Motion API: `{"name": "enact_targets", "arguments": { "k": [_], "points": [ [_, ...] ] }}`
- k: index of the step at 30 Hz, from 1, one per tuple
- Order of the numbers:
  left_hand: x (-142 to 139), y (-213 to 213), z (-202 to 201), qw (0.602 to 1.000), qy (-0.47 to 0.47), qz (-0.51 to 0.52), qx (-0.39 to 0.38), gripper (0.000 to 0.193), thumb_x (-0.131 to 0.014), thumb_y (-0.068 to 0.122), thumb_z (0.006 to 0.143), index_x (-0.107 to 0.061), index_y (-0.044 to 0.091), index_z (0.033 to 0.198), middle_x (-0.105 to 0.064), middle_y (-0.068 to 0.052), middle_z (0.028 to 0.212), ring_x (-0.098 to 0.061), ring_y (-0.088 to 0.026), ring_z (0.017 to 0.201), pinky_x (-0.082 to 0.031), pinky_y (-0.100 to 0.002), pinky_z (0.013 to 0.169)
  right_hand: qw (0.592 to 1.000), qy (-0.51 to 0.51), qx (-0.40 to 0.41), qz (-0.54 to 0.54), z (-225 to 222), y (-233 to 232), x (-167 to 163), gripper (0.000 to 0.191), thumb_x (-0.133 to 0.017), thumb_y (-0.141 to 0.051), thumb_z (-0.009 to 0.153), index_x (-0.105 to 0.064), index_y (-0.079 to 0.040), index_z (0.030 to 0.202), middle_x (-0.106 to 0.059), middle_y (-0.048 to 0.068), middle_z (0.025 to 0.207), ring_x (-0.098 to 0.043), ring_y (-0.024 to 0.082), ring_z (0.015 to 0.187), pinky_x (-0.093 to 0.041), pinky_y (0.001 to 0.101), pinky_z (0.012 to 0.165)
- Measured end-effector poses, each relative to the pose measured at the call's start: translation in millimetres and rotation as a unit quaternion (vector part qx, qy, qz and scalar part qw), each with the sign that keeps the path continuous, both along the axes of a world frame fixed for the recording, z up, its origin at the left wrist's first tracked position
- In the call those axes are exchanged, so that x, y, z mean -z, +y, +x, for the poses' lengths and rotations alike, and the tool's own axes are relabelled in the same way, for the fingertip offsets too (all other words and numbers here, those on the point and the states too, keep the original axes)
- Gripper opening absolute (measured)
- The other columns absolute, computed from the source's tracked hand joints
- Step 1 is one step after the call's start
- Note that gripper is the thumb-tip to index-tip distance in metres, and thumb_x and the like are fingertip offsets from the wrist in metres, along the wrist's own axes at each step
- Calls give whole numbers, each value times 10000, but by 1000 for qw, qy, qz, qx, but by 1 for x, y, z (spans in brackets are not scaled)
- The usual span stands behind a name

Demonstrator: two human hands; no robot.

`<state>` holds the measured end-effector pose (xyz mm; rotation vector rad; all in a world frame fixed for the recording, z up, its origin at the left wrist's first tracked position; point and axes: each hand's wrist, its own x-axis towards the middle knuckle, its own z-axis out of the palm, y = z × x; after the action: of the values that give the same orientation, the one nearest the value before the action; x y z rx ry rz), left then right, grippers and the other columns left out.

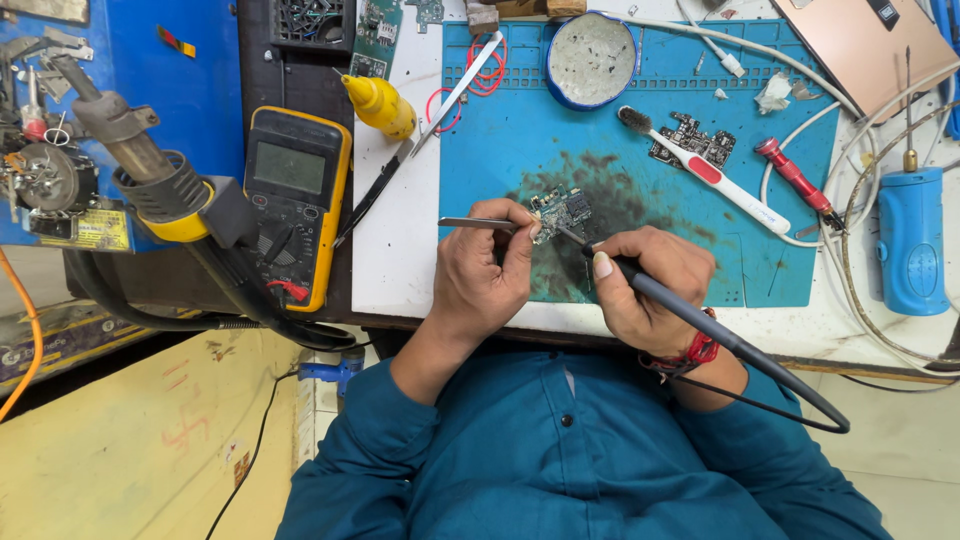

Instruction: The person works on a small circuit board at an electronics repair workbench. They hold the board steady, use tweezers to position components, and solder the board with a soldering iron, dipping the iron or tweezers in flux between soldering passes.

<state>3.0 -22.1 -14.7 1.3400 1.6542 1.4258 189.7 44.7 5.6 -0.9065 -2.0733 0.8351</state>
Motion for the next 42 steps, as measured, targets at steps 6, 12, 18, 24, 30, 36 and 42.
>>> {"name": "enact_targets", "arguments": {
  "k": [6, 12, 18, 24, 30, 36, 42],
  "points": [
    [-1, 0, 1, 1000, -6, -5, -4, 125, -676, 6, 1006, -587, 35, 1089, -697, -52, 856, -650, -91, 653, -511, -243, 588, 1000, 1, 1, -1, -1, 0, 0, 58, -699, -76, 933, -692, -19, 925, -634, 72, 715, -591, 183, 590, -425, 308, 574],
    [-1, 0, 1, 1000, -2, -1, -6, 129, -680, 7, 1008, -589, 37, 1094, -693, -51, 855, -650, -90, 659, -514, -245, 594, 1000, 0, 1, -2, 0, -1, 0, 53, -701, -71, 932, -691, -19, 923, -636, 74, 723, -593, 185, 594, -425, 308, 575],
    [0, 0, 1, 1000, -4, 1, -6, 133, -680, 13, 1008, -586, 36, 1098, -698, -50, 859, -662, -90, 671, -522, -242, 599, 1000, 5, 1, -1, -1, 0, 0, 52, -699, -67, 933, -687, -17, 925, -641, 75, 728, -593, 185, 596, -429, 308, 579],
    [1, 0, 1, 1000, -2, 2, -4, 128, -679, 16, 1010, -587, 36, 1096, -701, -54, 867, -670, -92, 680, -530, -243, 606, 1000, 0, 0, 1, 0, 0, 0, 49, -701, -66, 929, -690, -19, 923, -640, 77, 723, -594, 186, 594, -429, 309, 577],
    [1, 0, 1, 1000, 0, 3, -4, 130, -678, 17, 1012, -584, 40, 1099, -700, -54, 872, -674, -98, 685, -535, -245, 616, 1000, 1, -4, 1, 0, 0, 0, 47, -701, -65, 923, -692, -19, 922, -640, 76, 724, -593, 189, 593, -429, 310, 576],
    [0, -1, 1, 1000, 0, -4, -5, 133, -678, 13, 1008, -584, 40, 1098, -698, -52, 862, -664, -96, 670, -525, -245, 607, 1000, 2, -4, 0, 0, 0, 0, 48, -700, -65, 931, -692, -18, 931, -646, 77, 736, -602, 189, 603, -435, 309, 582],
    [0, -1, 1, 1000, -4, -4, -3, 130, -675, 10, 1009, -583, 40, 1096, -700, -51, 865, -657, -90, 663, -519, -243, 599, 1000, -3, 2, -3, 0, -1, -1, 48, -701, -64, 930, -693, -17, 924, -636, 77, 721, -597, 191, 594, -431, 313, 578]
  ]
}}
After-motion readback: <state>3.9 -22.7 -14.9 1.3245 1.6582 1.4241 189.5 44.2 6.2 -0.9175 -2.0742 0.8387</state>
